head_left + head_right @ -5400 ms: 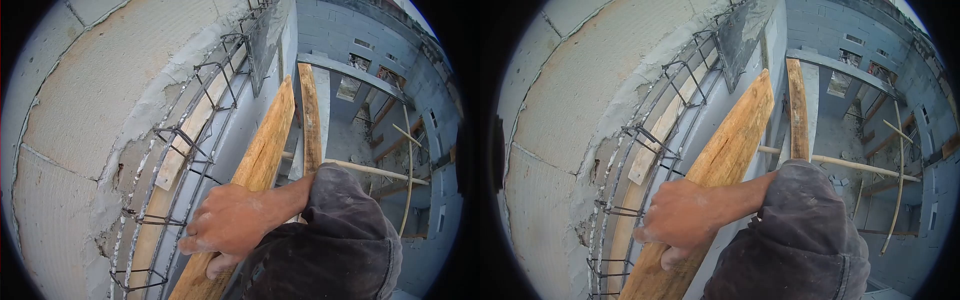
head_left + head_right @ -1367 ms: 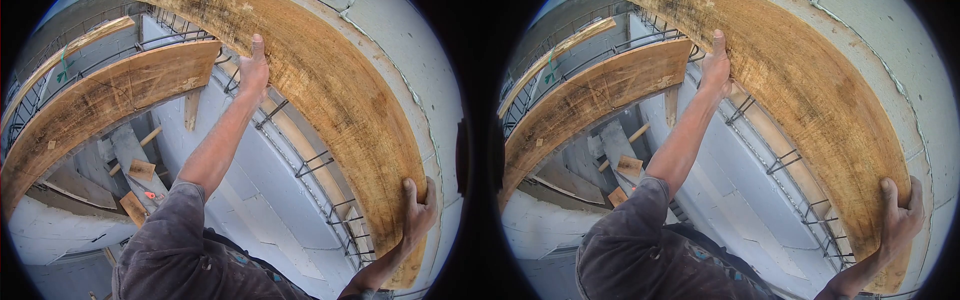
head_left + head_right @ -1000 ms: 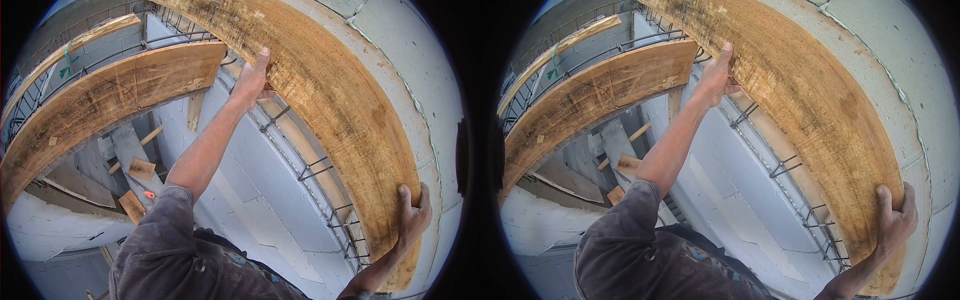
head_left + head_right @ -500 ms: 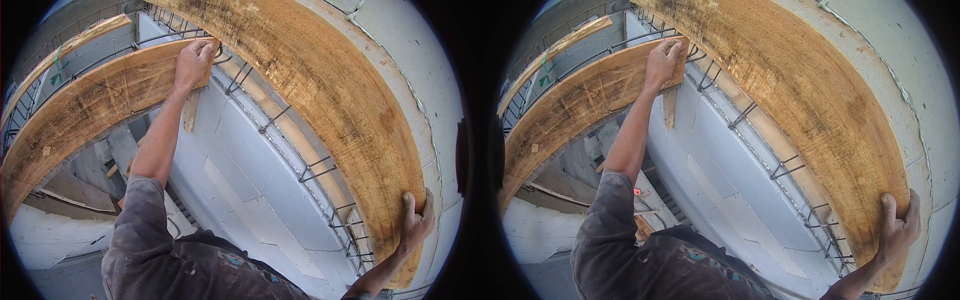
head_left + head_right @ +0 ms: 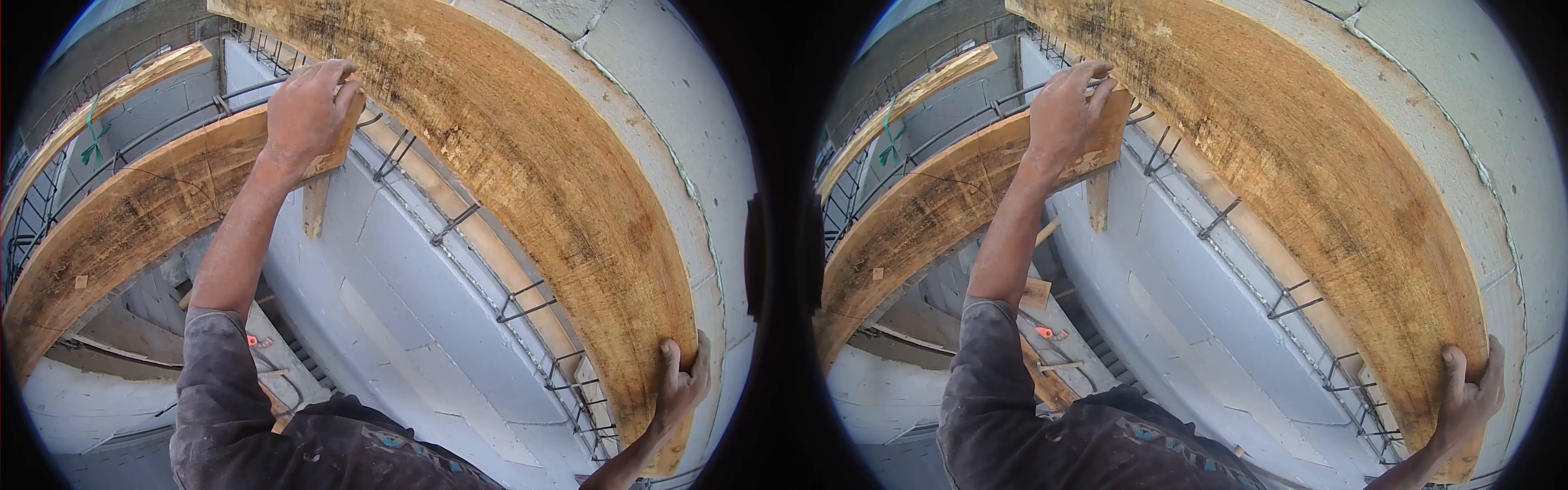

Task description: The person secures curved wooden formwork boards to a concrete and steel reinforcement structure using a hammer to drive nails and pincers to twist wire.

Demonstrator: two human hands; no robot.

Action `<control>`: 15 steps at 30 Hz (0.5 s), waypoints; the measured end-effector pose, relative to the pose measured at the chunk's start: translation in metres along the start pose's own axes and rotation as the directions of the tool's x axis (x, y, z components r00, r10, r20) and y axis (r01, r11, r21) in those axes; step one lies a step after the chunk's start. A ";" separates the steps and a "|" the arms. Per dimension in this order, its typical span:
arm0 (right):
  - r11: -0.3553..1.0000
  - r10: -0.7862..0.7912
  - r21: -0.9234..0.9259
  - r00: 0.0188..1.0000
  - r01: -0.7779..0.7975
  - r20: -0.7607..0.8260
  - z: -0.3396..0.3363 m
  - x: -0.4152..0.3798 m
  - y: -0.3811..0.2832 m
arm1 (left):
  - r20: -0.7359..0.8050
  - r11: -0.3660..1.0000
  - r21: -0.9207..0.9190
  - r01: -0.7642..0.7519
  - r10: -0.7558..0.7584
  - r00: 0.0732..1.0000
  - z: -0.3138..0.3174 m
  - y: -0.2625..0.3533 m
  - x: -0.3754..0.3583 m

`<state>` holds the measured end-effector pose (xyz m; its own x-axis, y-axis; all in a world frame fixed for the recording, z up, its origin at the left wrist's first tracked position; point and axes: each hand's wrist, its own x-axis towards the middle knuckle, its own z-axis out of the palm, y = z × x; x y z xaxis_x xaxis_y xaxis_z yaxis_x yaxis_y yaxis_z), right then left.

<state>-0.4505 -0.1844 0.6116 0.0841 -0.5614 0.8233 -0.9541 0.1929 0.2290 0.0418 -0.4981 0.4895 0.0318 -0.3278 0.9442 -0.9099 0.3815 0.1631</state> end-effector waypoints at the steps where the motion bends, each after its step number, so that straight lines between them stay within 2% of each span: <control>1: 1.000 0.029 0.004 0.999 -0.029 0.014 0.000 0.001 -0.002 | -0.047 0.971 0.187 -0.147 0.159 0.986 -0.005 -0.003 0.003; 2: 0.998 0.058 0.007 0.998 -0.058 0.030 -0.001 0.000 -0.004 | 0.051 0.939 0.301 -0.169 0.161 0.986 -0.006 -0.003 0.001; 5: 0.993 0.114 0.001 0.992 -0.115 0.062 -0.001 0.001 -0.006 | 0.328 0.920 0.377 -0.102 -0.030 0.944 0.008 -0.019 -0.007; 8: 0.991 0.132 0.003 0.990 -0.132 0.047 0.000 0.000 -0.004 | 0.360 0.897 0.436 -0.072 -0.100 0.928 0.014 -0.023 -0.004; 11: 0.993 0.115 0.008 0.992 -0.116 0.049 0.000 -0.002 -0.001 | 0.454 0.892 0.452 -0.018 -0.213 0.865 0.010 -0.016 0.003; 15: 0.990 0.139 0.002 0.989 -0.139 0.048 0.000 -0.005 -0.004 | 0.459 0.888 0.460 0.011 -0.248 0.853 0.009 -0.013 0.007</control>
<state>-0.4473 -0.1826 0.6069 -0.0633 -0.5675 0.8210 -0.9571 0.2675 0.1112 0.0503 -0.5135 0.4910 0.0629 -0.7710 0.6337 -0.9978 -0.0622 0.0234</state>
